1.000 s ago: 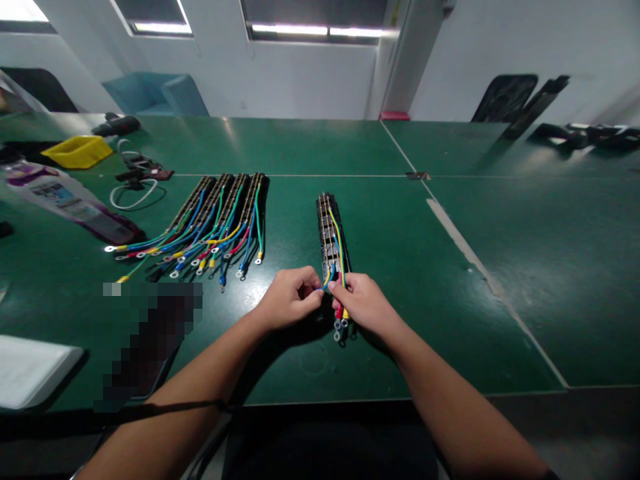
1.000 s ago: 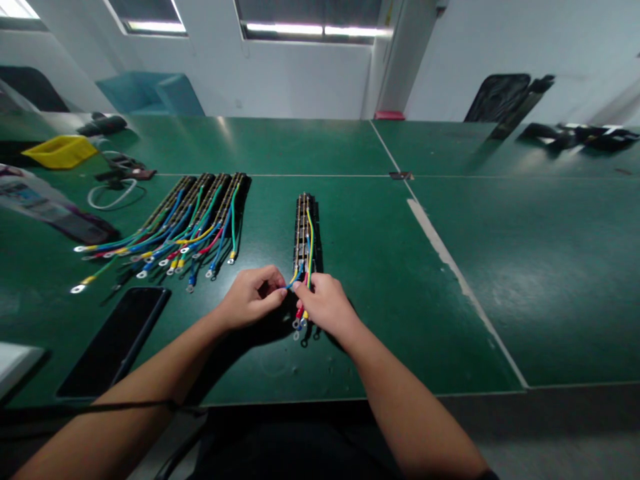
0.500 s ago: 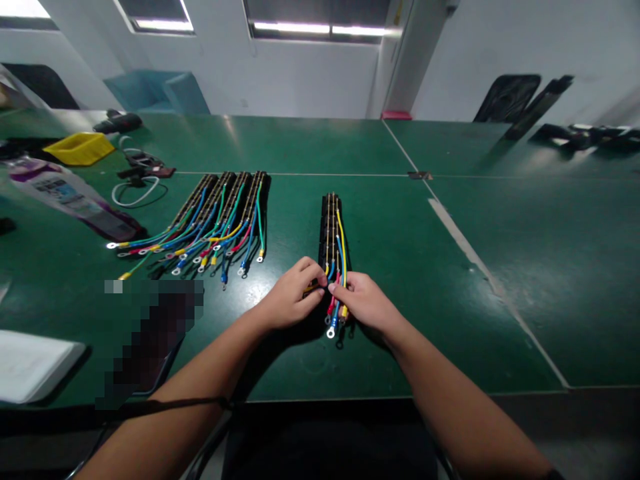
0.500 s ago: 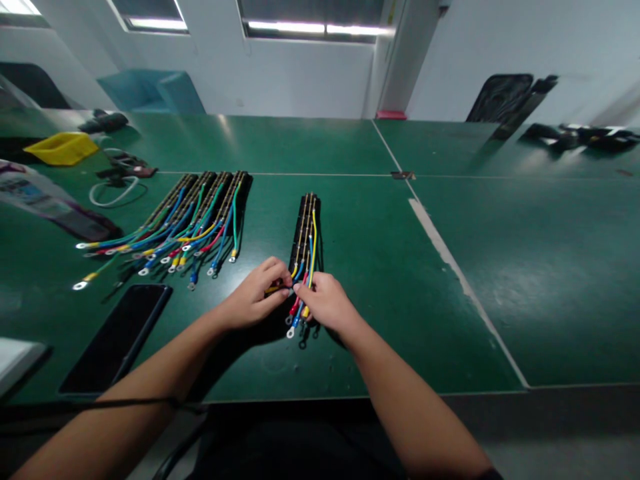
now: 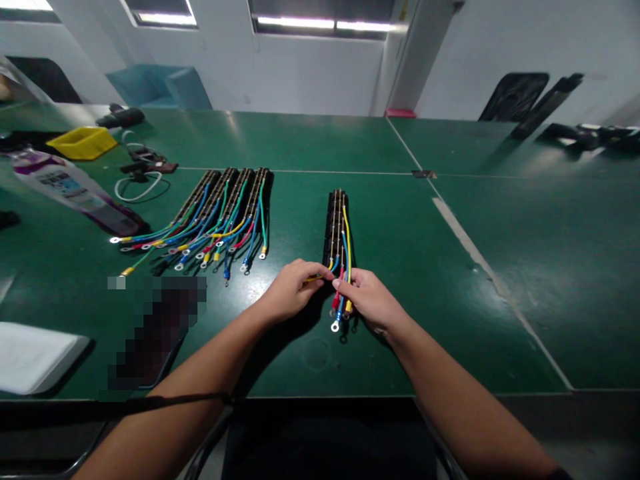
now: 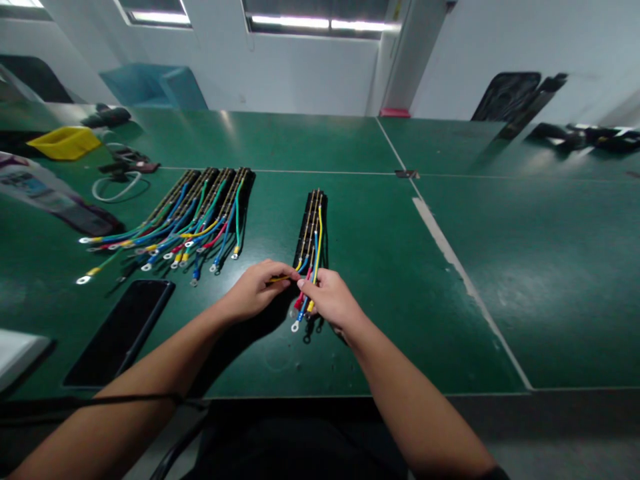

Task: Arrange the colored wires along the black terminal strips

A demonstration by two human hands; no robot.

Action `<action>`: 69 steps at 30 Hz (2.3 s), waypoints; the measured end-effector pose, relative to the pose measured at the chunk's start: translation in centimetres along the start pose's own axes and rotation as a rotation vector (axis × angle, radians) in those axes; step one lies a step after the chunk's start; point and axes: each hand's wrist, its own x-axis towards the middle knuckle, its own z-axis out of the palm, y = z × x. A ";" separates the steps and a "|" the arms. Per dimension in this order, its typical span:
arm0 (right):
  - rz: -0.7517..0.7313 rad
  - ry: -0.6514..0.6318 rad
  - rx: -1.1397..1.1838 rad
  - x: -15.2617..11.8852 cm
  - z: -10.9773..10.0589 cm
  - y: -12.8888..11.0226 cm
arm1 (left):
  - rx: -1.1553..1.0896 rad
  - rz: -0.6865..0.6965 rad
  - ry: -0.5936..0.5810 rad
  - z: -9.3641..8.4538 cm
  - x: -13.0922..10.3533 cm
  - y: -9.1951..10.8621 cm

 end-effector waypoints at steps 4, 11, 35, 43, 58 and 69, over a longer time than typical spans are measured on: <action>-0.009 0.024 -0.033 0.0 0.0 0.1 | -0.052 -0.020 0.023 -0.1 0.2 -0.2; -0.012 0.062 0.035 0.0 0.3 0.2 | -0.043 -0.042 0.112 0.3 0.6 -0.9; 0.069 -0.045 0.399 0.2 0.3 -0.4 | 0.034 -0.005 0.285 0.2 1.3 0.0; 0.019 -0.046 0.415 0.4 0.5 -0.2 | 0.292 0.210 0.505 -0.3 -0.3 0.9; -0.015 0.089 0.289 0.5 1.1 -0.2 | 0.405 0.308 0.170 0.7 -1.0 0.0; -0.030 0.138 0.142 0.6 1.1 0.1 | 0.543 0.216 0.027 0.7 -0.9 0.5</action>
